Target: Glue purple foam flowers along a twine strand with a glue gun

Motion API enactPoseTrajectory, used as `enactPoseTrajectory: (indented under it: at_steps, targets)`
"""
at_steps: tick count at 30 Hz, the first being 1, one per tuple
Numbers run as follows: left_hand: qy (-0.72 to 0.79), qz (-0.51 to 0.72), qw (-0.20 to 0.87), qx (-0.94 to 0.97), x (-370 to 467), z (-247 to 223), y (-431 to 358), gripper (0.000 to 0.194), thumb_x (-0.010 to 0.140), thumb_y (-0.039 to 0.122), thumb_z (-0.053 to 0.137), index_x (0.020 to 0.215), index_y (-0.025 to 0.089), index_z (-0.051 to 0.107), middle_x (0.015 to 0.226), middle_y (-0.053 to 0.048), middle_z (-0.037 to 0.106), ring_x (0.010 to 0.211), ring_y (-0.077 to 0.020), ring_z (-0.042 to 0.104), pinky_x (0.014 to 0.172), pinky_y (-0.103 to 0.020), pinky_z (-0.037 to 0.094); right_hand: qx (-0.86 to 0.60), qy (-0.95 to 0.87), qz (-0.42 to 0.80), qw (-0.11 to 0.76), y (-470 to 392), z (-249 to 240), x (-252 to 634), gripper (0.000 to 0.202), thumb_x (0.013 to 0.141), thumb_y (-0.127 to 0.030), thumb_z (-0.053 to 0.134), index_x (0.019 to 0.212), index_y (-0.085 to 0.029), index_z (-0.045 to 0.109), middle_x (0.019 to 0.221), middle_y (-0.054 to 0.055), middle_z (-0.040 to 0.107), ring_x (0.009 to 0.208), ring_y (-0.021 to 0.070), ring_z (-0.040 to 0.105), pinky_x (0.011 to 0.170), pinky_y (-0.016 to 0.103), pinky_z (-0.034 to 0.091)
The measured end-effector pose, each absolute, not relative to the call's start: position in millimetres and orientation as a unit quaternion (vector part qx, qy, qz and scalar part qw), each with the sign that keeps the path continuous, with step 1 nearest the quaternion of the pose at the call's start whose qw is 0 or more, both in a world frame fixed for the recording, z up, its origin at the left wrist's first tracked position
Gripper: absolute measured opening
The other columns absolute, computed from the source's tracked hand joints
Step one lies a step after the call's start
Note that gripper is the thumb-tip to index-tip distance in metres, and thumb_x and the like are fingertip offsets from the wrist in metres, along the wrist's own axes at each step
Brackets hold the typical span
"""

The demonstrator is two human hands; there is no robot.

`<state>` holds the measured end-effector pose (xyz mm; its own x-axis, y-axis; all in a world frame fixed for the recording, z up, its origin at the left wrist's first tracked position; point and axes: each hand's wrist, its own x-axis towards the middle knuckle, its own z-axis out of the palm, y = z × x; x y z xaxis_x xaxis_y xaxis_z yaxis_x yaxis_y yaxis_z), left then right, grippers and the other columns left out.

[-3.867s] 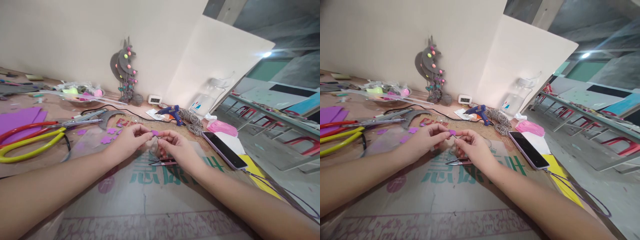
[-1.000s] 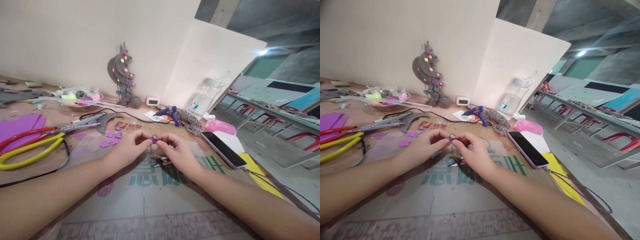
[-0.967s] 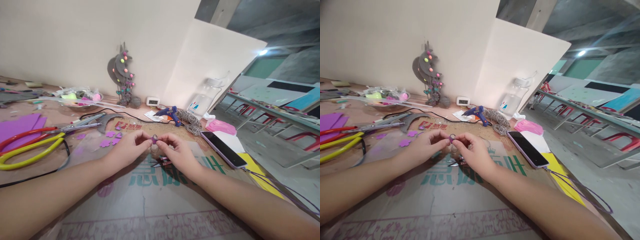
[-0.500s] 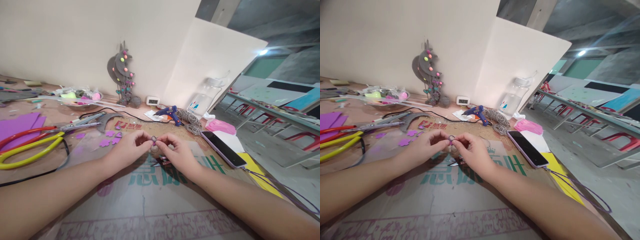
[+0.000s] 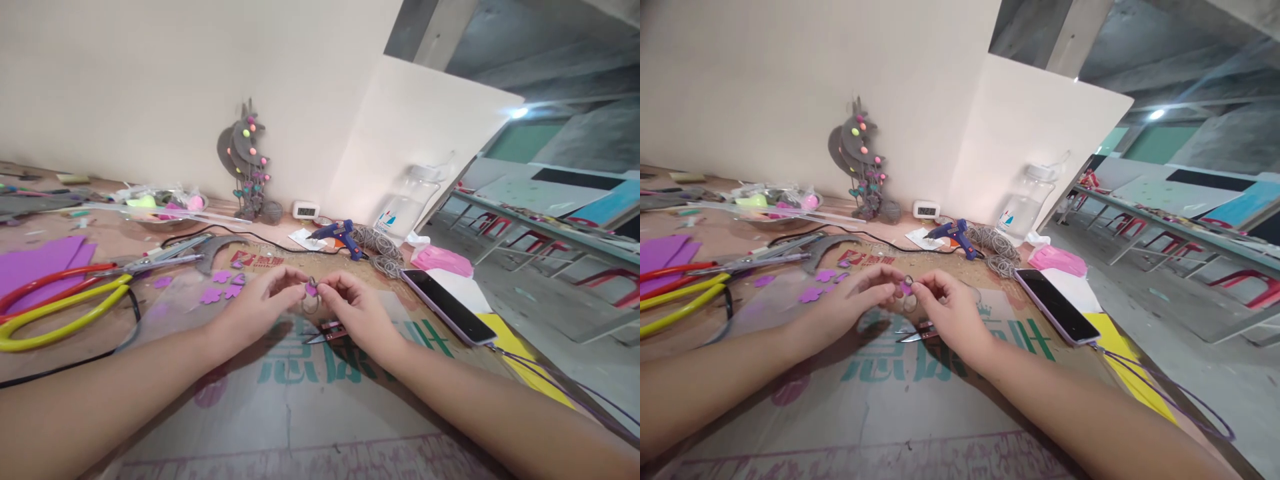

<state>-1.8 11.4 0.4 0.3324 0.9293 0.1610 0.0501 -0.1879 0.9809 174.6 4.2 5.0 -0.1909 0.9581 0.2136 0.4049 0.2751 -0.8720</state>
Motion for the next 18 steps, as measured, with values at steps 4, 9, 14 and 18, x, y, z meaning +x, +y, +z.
enactPoseTrajectory:
  at_steps: [4, 9, 14, 18]
  targets:
    - [0.428, 0.492, 0.505, 0.565, -1.0, -5.3, 19.1, 0.021, 0.084, 0.037, 0.046, 0.080, 0.017, 0.051, 0.071, 0.002, 0.054, 0.064, -0.0106, 0.053, 0.061, -0.022, 0.043, -0.494, -0.680, 0.357, 0.407, 3.9, 8.2, 174.1, 0.024, 0.082, -0.042, 0.051, 0.078, -0.018, 0.053, 0.063, -0.003, 0.048, 0.055, 0.0098, 0.044, 0.051, 0.021, 0.038]
    - [0.417, 0.463, 0.512, 0.592, -0.7, -5.8, 21.1, 0.019, 0.083, 0.028, 0.047, 0.093, 0.015, 0.058, 0.082, -0.004, 0.064, 0.074, -0.0142, 0.060, 0.071, -0.028, 0.048, -0.494, -0.709, 0.319, 0.389, 0.0, 12.2, 172.4, 0.025, 0.083, -0.042, 0.050, 0.076, -0.018, 0.053, 0.066, 0.000, 0.051, 0.057, 0.0115, 0.046, 0.052, 0.023, 0.039]
    - [0.373, 0.466, 0.500, 0.627, -0.2, -7.5, 18.8, 0.033, 0.082, 0.018, 0.046, 0.114, 0.016, 0.054, 0.113, -0.009, 0.063, 0.086, -0.0154, 0.061, 0.079, -0.031, 0.047, -0.487, -0.718, 0.336, 0.368, 0.4, 9.6, 172.3, 0.025, 0.084, -0.043, 0.049, 0.077, -0.019, 0.053, 0.067, 0.000, 0.050, 0.058, 0.0117, 0.046, 0.051, 0.023, 0.039]
    - [0.351, 0.441, 0.485, 0.669, 0.9, -7.5, 16.1, 0.043, 0.078, 0.015, 0.050, 0.120, 0.018, 0.052, 0.113, -0.008, 0.063, 0.086, -0.0159, 0.059, 0.075, -0.028, 0.046, -0.487, -0.710, 0.350, 0.369, 0.2, 10.7, 170.9, 0.024, 0.084, -0.042, 0.049, 0.077, -0.019, 0.052, 0.065, -0.001, 0.048, 0.057, 0.0114, 0.045, 0.050, 0.023, 0.038]
